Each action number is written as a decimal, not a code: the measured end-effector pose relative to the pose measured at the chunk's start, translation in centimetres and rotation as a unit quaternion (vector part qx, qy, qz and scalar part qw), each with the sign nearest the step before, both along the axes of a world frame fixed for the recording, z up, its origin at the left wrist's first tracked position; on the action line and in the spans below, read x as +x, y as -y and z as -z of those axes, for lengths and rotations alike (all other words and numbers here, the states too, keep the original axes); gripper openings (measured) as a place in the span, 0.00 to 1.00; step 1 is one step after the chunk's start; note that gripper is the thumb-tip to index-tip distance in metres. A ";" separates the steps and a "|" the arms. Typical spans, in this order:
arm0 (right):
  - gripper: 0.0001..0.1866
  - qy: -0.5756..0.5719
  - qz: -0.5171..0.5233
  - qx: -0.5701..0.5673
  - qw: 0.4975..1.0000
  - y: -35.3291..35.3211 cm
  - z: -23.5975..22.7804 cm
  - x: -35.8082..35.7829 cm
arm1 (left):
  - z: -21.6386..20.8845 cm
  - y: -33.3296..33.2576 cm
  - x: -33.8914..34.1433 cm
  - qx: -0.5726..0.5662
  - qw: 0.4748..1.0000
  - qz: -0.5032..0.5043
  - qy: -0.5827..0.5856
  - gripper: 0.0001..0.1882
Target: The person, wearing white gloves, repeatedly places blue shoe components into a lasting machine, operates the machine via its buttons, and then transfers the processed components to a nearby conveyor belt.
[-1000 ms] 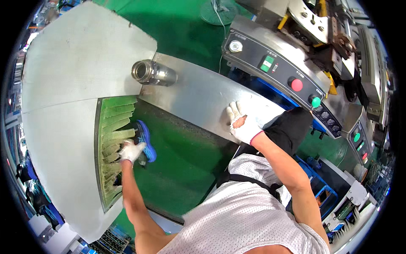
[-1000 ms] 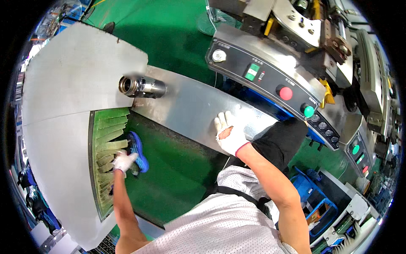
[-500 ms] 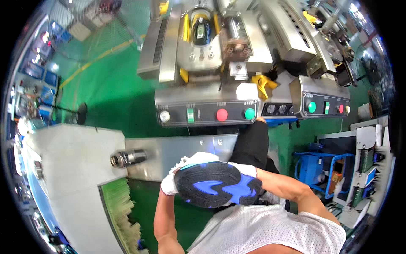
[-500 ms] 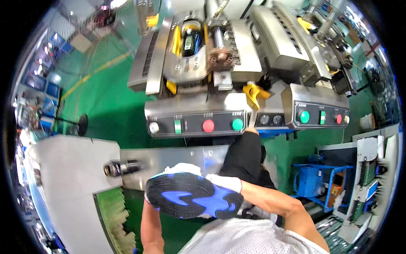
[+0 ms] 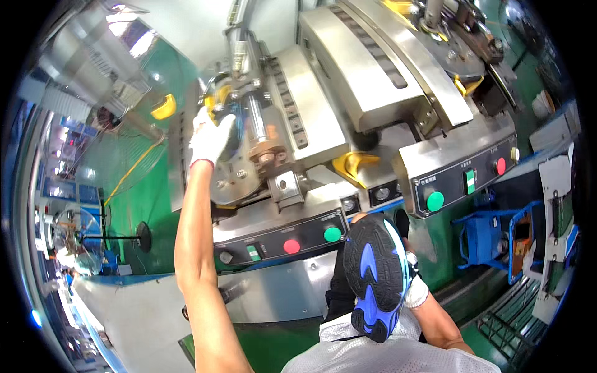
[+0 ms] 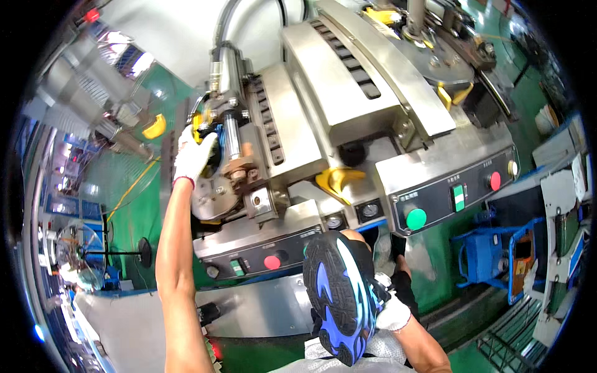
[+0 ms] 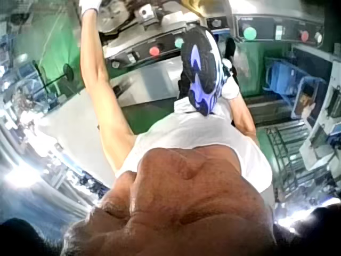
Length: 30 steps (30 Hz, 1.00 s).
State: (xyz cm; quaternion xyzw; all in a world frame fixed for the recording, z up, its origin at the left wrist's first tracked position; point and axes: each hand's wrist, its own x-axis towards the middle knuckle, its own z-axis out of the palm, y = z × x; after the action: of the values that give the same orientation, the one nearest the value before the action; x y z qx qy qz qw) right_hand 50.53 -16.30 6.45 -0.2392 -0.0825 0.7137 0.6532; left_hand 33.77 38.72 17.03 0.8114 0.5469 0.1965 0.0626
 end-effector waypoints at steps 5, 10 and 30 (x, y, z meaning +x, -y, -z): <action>0.54 0.038 0.017 -0.118 0.992 5.4 4.5 0.4 | 2.1 -3.6 3.9 -0.074 0.992 -0.089 -0.050 0.42; 0.51 0.087 0.031 -0.190 0.977 4.5 2.3 1.6 | -2.3 -6.5 0.9 0.027 0.996 -0.024 -0.081 0.37; 0.31 0.318 0.127 -0.048 0.938 -17.2 -13.2 -7.2 | 9.4 44.2 -31.7 -0.154 0.937 -0.278 0.142 0.25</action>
State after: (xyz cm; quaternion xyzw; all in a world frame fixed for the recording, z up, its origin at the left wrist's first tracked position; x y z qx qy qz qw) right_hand 43.29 0.87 19.63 -0.4933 -0.2201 0.5146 0.6659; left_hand 2.11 -5.51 7.59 0.5711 0.7596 0.2327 0.2066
